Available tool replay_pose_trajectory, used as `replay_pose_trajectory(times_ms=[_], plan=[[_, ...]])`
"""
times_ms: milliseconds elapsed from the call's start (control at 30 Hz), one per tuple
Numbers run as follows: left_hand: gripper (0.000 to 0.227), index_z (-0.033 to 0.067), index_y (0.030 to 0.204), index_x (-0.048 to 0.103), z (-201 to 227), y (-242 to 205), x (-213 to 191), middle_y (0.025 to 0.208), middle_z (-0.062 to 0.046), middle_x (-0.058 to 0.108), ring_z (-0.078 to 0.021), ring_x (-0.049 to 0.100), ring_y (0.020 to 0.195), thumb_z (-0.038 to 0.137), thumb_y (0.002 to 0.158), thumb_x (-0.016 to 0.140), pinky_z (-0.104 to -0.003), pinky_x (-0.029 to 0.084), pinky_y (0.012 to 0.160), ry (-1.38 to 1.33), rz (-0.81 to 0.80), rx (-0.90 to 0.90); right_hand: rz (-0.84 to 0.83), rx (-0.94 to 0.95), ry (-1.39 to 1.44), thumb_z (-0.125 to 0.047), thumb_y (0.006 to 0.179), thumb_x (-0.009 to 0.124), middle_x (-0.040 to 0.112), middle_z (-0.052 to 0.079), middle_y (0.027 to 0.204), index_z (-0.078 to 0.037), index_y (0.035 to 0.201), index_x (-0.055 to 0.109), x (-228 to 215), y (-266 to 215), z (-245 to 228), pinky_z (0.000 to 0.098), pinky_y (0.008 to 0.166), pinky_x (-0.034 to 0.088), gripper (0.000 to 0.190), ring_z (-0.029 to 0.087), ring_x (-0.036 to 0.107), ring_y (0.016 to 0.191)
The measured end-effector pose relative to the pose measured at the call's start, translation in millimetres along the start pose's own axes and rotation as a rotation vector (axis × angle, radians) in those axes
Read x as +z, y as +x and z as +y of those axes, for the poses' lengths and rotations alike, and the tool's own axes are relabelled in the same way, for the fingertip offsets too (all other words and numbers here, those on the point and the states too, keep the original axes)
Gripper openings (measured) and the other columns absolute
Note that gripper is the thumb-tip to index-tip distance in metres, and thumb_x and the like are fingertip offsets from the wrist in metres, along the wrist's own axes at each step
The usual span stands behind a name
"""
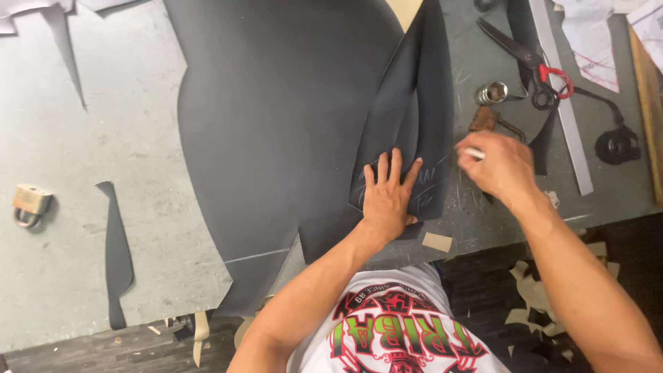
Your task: The person uses shears to cut a large sheet of dark gray material along a paper template secured with weights. They trace the template outline with a white marker, then cut the material to shape, removing excess pieces and repeating the process for a second section.
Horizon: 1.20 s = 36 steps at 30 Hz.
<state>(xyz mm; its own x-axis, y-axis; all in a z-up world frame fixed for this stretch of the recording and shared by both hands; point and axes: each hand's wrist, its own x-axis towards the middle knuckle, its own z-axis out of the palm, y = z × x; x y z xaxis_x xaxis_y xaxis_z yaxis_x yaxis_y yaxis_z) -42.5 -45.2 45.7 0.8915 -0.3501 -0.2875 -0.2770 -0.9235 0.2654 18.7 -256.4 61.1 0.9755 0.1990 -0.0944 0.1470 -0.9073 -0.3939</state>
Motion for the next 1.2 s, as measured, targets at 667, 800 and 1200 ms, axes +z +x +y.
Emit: replay_pose_trajectory(times_ms=[667,800,1200], plan=[[0.066,0.0018,0.134,0.059,-60,148,-26,0.109,-0.014,0.069,-0.0315,0.066,0.103,0.042,0.085,0.078,-0.044,0.053,0.088,-0.652,0.465,-0.282,0.485,0.324,0.795,-0.001,0.090,0.075,0.074,0.007,0.107,-0.007,0.125,0.069,81,-13,-32,0.0256,0.065,0.055,0.036,0.010,0.064,0.076],[0.064,0.0025,0.120,0.067,-31,140,-40,0.108,-0.017,0.071,-0.0358,0.066,0.106,0.052,0.083,0.083,-0.048,0.052,0.090,-0.435,0.411,-0.216,0.475,0.206,0.765,-0.001,0.093,0.071,0.074,0.005,0.103,-0.007,0.123,0.070,79,-24,-64,0.0257,0.062,0.052,0.031,0.011,0.061,0.071],[0.044,0.0037,0.130,0.061,6,45,-85,0.115,-0.021,0.073,-0.0287,0.078,0.104,-0.004,0.087,0.063,-0.038,0.059,0.085,-0.919,0.205,0.238,0.686,-0.099,0.445,-0.008,0.086,0.079,0.068,0.017,0.121,0.004,0.131,0.062,-22,-76,-67,0.0337,0.084,0.053,0.049,0.028,0.064,0.104]])
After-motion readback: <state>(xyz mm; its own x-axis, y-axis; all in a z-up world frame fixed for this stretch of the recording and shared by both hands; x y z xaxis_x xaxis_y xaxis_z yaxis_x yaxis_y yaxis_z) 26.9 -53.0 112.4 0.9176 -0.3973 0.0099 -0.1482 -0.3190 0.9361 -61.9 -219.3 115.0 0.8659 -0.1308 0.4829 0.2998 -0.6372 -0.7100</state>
